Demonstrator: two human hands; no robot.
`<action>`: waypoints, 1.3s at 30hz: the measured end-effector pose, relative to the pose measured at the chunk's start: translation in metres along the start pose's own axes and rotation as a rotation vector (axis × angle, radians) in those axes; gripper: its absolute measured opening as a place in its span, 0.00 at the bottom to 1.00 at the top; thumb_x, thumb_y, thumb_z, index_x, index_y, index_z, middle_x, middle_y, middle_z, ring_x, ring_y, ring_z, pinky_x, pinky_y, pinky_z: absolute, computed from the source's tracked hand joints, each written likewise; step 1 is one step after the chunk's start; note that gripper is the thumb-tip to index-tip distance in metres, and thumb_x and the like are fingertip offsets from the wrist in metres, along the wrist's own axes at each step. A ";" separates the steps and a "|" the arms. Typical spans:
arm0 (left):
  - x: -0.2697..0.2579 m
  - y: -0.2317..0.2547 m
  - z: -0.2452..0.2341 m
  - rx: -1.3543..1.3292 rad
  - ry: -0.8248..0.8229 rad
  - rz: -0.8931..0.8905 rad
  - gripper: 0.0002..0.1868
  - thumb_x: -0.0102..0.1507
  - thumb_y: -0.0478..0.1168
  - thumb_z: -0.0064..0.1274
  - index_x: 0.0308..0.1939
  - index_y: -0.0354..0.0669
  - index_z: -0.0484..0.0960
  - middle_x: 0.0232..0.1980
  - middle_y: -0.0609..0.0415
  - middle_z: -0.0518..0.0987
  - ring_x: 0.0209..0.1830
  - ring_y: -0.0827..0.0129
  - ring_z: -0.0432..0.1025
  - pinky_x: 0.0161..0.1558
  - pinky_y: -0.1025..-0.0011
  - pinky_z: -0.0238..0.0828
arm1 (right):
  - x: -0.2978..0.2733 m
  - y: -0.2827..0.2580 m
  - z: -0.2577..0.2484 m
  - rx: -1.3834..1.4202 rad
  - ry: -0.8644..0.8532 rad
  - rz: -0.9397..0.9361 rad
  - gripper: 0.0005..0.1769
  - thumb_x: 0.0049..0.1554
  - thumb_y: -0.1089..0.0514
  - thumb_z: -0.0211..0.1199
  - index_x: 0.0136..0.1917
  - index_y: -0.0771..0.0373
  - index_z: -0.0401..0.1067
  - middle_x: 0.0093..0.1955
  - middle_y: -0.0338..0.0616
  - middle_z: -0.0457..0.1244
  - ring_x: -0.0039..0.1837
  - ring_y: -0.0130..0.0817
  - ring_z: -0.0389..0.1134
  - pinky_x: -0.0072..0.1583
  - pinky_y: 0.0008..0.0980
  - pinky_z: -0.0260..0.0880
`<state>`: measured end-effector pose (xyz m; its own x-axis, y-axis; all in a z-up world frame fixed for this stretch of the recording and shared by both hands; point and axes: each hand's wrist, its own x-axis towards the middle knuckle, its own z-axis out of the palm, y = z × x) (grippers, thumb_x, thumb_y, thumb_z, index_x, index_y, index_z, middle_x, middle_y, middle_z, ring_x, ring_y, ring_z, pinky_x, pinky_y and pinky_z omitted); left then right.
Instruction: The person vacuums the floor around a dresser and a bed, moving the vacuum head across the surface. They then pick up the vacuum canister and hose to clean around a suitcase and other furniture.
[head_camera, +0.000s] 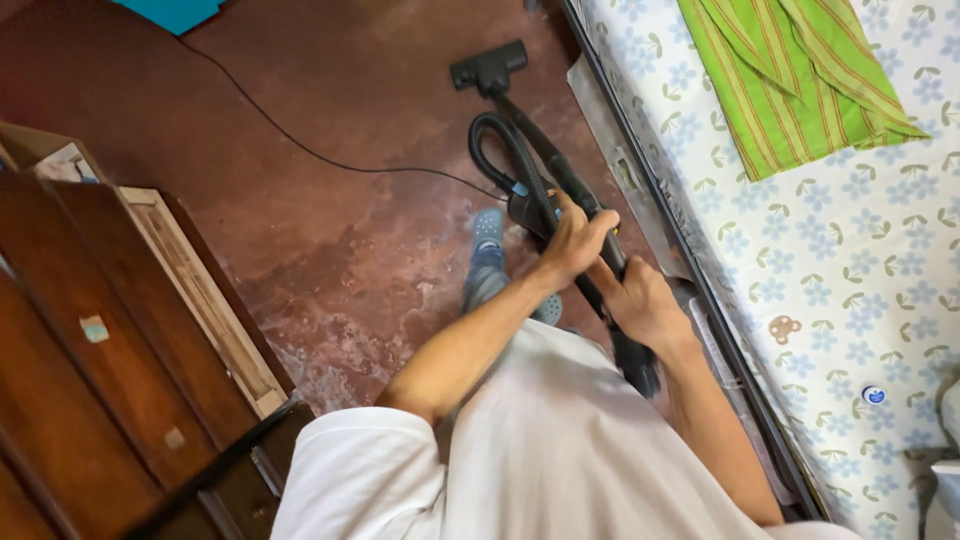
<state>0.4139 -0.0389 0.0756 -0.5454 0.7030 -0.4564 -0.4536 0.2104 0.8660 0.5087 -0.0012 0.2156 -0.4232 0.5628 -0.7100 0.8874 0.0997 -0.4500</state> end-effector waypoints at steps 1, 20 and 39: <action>0.018 0.002 -0.010 -0.003 -0.004 -0.001 0.38 0.59 0.46 0.54 0.59 0.19 0.53 0.40 0.40 0.73 0.37 0.63 0.70 0.38 0.66 0.71 | 0.014 -0.008 0.004 -0.002 0.003 0.004 0.33 0.62 0.38 0.55 0.42 0.76 0.71 0.29 0.63 0.66 0.34 0.53 0.73 0.41 0.49 0.72; 0.342 0.117 -0.175 -0.249 -0.041 -0.074 0.39 0.58 0.38 0.49 0.62 0.30 0.41 0.33 0.44 0.72 0.26 0.57 0.73 0.27 0.63 0.78 | 0.333 -0.200 0.034 -0.187 0.252 -0.356 0.37 0.64 0.36 0.55 0.52 0.81 0.67 0.40 0.75 0.66 0.46 0.68 0.71 0.49 0.55 0.72; 0.393 0.100 -0.182 -0.564 0.008 0.035 0.38 0.60 0.37 0.53 0.67 0.29 0.50 0.40 0.49 0.68 0.31 0.64 0.70 0.31 0.60 0.80 | 0.395 -0.212 0.014 -0.673 0.172 -0.508 0.25 0.67 0.43 0.52 0.67 0.64 0.65 0.45 0.68 0.66 0.44 0.60 0.72 0.47 0.51 0.73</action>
<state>0.0260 0.1350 -0.0543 -0.5711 0.6976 -0.4325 -0.7404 -0.2104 0.6384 0.1504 0.1885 0.0226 -0.8132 0.4292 -0.3930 0.5402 0.8079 -0.2355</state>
